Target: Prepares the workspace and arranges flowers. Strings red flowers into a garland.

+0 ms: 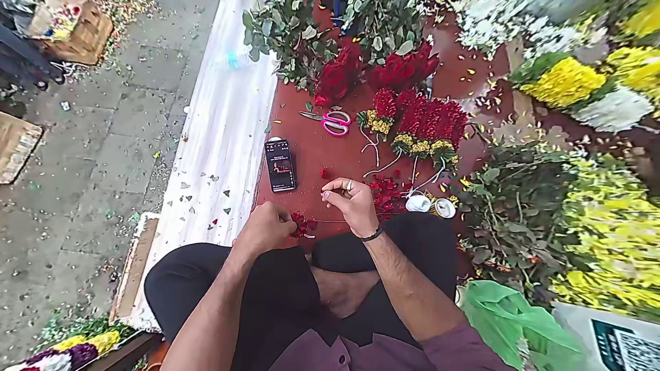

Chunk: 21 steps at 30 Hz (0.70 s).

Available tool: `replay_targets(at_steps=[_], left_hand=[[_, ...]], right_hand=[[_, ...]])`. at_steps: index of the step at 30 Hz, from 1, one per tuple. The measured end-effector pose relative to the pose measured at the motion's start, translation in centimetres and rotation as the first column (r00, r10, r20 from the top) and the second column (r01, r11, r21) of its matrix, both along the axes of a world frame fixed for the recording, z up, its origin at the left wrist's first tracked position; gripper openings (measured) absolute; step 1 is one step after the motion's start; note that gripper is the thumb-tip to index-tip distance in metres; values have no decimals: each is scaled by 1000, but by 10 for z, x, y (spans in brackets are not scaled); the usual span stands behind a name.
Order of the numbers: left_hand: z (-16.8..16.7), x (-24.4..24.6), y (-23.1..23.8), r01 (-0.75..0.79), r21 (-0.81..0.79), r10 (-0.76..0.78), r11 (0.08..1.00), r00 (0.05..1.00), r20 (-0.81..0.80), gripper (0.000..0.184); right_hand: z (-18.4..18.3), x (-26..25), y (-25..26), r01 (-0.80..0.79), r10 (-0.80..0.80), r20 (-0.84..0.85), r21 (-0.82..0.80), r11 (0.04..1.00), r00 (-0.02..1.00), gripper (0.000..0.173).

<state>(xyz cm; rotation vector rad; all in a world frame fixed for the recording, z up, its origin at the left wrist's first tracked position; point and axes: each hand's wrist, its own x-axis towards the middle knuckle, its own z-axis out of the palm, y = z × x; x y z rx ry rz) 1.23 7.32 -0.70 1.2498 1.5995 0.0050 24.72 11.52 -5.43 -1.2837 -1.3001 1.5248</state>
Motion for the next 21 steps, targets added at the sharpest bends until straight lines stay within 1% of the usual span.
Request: replay_targets(at_steps=[3, 5, 9, 12, 15, 19, 21], left_hand=[[-3, -1, -2, -48, 47, 47, 998, 999, 18, 16], [-4, -1, -2, -72, 54, 71, 996, 997, 28, 18], [-3, 1, 0, -142, -14, 142, 990, 986, 82, 20], [-5, 4, -2, -203, -59, 211, 977, 954, 213, 22], [-5, 7, -2, -227, -84, 242, 970, 918, 315, 21], [-6, 10, -1, -213, -69, 224, 975, 919, 325, 12], [-7, 9, -2, -196, -29, 195, 980, 924, 328, 12]], right_hand=[[10, -3, -14, 13, -14, -74, -11, 1000, 997, 18], [17, -6, -19, 11, -18, -144, -50, 999, 989, 23], [21, -13, -27, -72, 29, -220, -190, 979, 975, 34], [19, -19, -33, -152, 105, -177, -280, 948, 979, 42], [12, -24, -34, -148, 126, -92, -300, 942, 988, 43], [9, -25, -34, -98, 93, -30, -298, 950, 995, 44], [10, -25, -33, -97, 94, -23, -309, 946, 995, 46]])
